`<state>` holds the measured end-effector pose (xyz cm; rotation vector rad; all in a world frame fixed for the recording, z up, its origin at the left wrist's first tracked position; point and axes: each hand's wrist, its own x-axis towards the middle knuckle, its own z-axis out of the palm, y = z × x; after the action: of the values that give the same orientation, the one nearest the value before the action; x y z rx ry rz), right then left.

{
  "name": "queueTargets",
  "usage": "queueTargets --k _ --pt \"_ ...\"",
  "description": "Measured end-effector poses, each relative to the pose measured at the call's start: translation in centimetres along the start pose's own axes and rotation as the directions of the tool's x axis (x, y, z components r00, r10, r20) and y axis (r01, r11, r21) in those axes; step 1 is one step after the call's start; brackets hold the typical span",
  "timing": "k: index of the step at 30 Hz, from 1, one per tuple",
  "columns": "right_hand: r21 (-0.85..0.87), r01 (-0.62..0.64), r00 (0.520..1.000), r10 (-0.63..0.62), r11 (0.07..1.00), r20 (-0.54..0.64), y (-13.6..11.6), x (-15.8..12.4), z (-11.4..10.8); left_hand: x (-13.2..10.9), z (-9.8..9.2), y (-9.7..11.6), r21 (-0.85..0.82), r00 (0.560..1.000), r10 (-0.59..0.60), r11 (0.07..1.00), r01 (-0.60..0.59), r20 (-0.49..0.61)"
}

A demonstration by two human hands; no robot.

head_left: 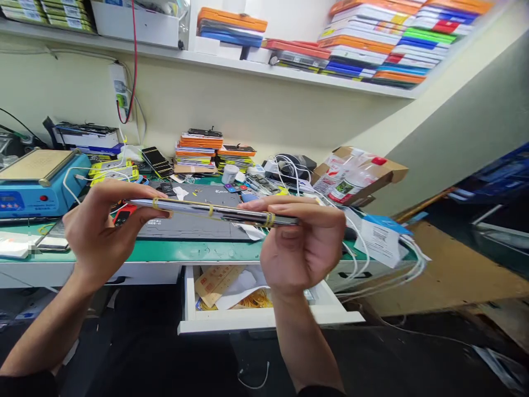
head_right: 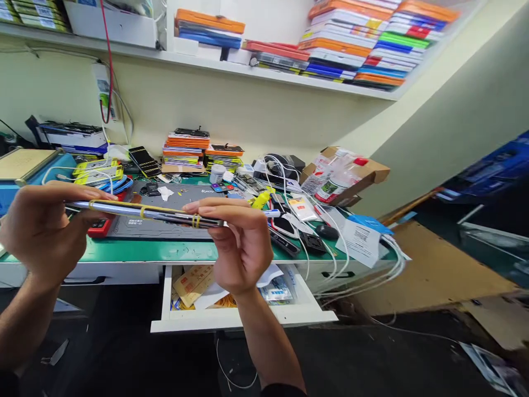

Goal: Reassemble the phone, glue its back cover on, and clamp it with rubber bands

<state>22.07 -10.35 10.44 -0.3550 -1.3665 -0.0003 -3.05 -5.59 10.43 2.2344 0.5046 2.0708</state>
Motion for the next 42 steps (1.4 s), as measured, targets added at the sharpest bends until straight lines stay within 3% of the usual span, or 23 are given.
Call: queueTargets --k 2,5,13,23,26,30,33,36,42 --pt "0.023 0.008 1.000 -0.008 1.000 -0.018 0.3 -0.1 -0.1 0.2 0.7 0.7 0.011 0.995 0.086 0.996 -0.086 -0.043" --pt "0.042 0.045 0.997 -0.043 0.998 -0.067 1.1 -0.4 -0.1 0.5 1.6 1.7 -0.031 0.994 0.015 0.999 -0.018 -0.107" --pt "0.064 0.039 0.990 -0.030 0.997 -0.140 4.1 -1.1 -0.4 0.6 2.1 2.8 0.074 0.991 0.127 0.989 -0.125 -0.034" --pt "0.033 0.008 0.990 -0.003 0.999 -0.139 5.0 -1.5 -0.1 1.5 2.5 4.4 0.099 0.982 0.189 0.977 -0.189 0.009" --pt "-0.002 -0.052 0.997 0.052 0.999 -0.065 5.4 -2.2 -0.4 2.0 3.1 4.9 0.084 0.974 0.228 0.970 -0.226 -0.012" --pt "-0.246 -0.145 0.968 0.189 0.958 0.164 5.2 -2.9 -1.0 2.9 4.5 5.5 0.207 0.944 0.326 0.921 -0.329 0.049" --pt "-0.246 -0.021 0.972 0.078 0.969 0.223 4.4 -2.5 -1.1 3.6 5.4 5.5 0.239 0.915 0.384 0.883 -0.403 0.126" --pt "-0.203 0.115 0.974 -0.070 0.972 0.216 3.5 -1.7 -0.8 4.1 5.9 5.3 0.211 0.923 0.356 0.900 -0.381 0.149" --pt "-0.191 0.161 0.981 -0.136 0.968 0.136 2.5 -0.7 0.0 4.2 6.6 5.3 0.087 0.942 0.303 0.944 -0.317 0.143"
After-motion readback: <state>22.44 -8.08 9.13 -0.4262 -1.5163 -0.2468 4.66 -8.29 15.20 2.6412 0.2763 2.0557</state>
